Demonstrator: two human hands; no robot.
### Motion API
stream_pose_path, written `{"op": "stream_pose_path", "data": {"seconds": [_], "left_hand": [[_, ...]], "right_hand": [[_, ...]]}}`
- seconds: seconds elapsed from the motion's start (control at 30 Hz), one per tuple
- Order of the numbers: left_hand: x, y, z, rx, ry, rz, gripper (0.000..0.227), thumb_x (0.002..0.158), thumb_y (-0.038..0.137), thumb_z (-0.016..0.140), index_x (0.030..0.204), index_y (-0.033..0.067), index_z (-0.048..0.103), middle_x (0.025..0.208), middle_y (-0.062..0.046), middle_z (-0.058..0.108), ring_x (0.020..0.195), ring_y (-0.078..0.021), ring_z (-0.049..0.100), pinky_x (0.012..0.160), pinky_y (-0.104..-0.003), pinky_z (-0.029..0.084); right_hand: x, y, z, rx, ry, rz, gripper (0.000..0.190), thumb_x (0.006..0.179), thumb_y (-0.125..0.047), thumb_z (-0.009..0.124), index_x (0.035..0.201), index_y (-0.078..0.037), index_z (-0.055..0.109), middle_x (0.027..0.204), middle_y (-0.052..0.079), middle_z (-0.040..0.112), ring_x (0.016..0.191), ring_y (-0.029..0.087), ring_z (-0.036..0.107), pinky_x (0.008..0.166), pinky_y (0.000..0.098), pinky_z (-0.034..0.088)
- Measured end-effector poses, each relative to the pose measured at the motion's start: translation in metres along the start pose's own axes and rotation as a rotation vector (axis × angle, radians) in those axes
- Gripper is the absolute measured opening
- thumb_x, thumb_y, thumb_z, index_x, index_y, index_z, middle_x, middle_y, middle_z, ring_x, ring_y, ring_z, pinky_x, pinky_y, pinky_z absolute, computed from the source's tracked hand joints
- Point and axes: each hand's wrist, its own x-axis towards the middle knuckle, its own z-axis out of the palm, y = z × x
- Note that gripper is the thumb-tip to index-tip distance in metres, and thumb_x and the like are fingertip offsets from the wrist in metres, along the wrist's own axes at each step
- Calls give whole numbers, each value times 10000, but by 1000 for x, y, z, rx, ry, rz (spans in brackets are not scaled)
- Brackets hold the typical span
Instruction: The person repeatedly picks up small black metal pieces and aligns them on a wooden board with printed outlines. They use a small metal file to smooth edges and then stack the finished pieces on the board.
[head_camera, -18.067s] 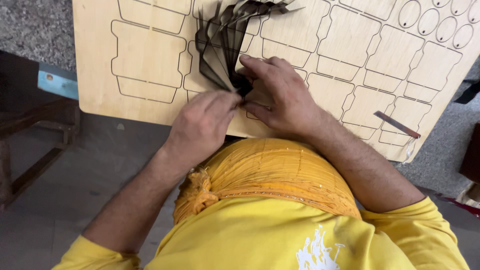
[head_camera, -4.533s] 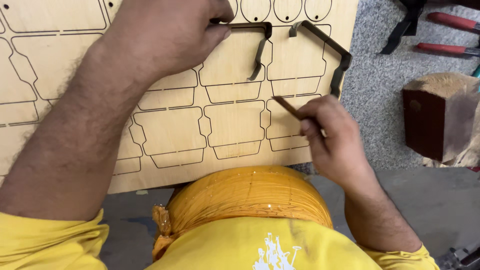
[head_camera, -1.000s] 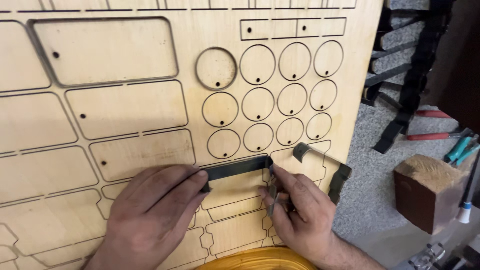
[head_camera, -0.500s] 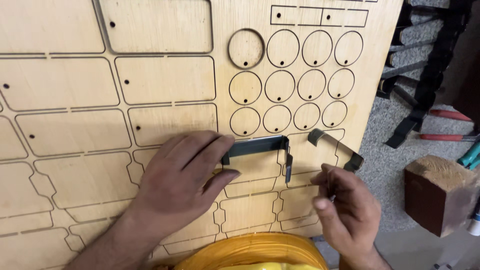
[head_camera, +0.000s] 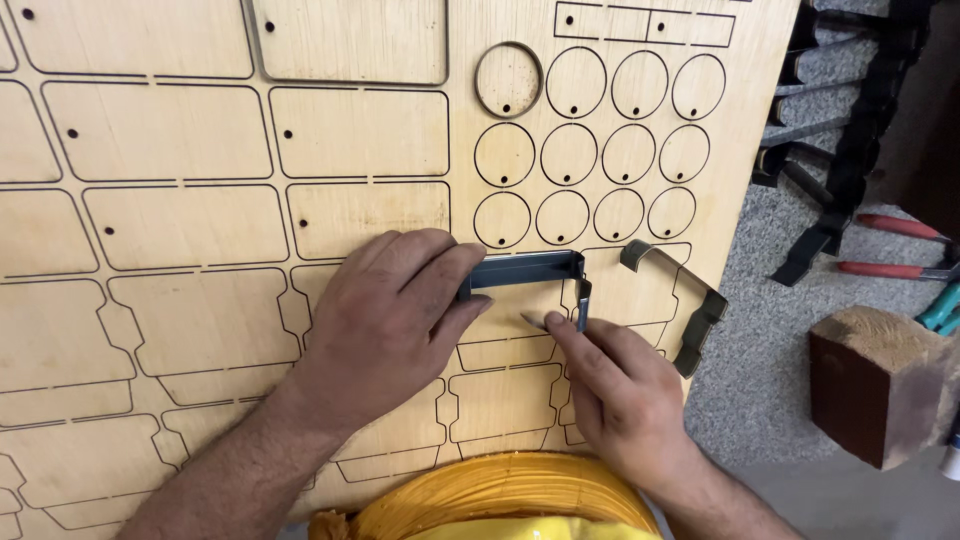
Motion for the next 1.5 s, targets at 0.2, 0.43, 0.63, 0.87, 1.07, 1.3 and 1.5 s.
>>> {"op": "stream_pose_path", "data": {"seconds": [0.2, 0.43, 0.63, 0.87, 1.07, 1.3, 1.5], "left_hand": [[2, 2, 0, 26, -48, -4, 386, 887, 232, 806, 1208, 65, 671, 992, -55, 607, 881, -224, 606, 785, -399, 511], [5, 2, 3, 99, -50, 49, 277, 925, 264, 778, 1147, 114, 710, 963, -40, 591, 809, -213, 570, 711, -397, 484], [4, 1, 3, 99, -54, 40, 210, 948, 240, 759, 1113, 113, 733, 954, -30, 588, 794, -203, 569, 705, -394, 490], [4, 2, 5, 139, -35, 55, 206, 960, 219, 744, 1135, 110, 739, 943, -29, 581, 804, -201, 570, 703, -393, 492], [5, 3, 6, 159, -34, 64, 224, 952, 186, 738, 1160, 103, 740, 944, -24, 577, 819, -201, 568, 710, -391, 486], [5, 2, 5, 135, -66, 56, 232, 940, 173, 735, 1161, 101, 742, 963, -32, 589, 837, -211, 577, 729, -400, 490], [5, 2, 4, 123, -62, 60, 237, 933, 185, 738, 1160, 117, 751, 996, -39, 607, 845, -214, 583, 739, -401, 495]], "right_hand": [[9, -5, 8, -67, 37, -16, 596, 821, 100, 635, 1384, -95, 644, 1063, 122, 681, 873, 264, 661, 684, 373, 540], [16, -8, 11, -127, 15, 35, 651, 815, 93, 641, 1416, -156, 643, 913, 113, 610, 766, 258, 595, 608, 392, 501], [18, -9, 12, -125, 1, 50, 673, 820, 89, 649, 1441, -169, 621, 895, 103, 590, 762, 254, 593, 608, 390, 509], [22, -9, 11, -129, 0, 44, 723, 801, 96, 632, 1467, -184, 600, 969, 113, 632, 799, 259, 618, 646, 386, 529], [23, -12, 14, -164, 38, 42, 742, 791, 90, 646, 1469, -209, 598, 969, 133, 628, 761, 255, 601, 621, 380, 519], [23, -15, 16, -178, 34, 94, 715, 810, 82, 668, 1459, -213, 623, 928, 126, 610, 736, 256, 590, 609, 389, 507], [21, -16, 17, -178, 52, 68, 727, 806, 76, 658, 1471, -212, 602, 1006, 154, 623, 787, 270, 609, 646, 391, 523]]}}
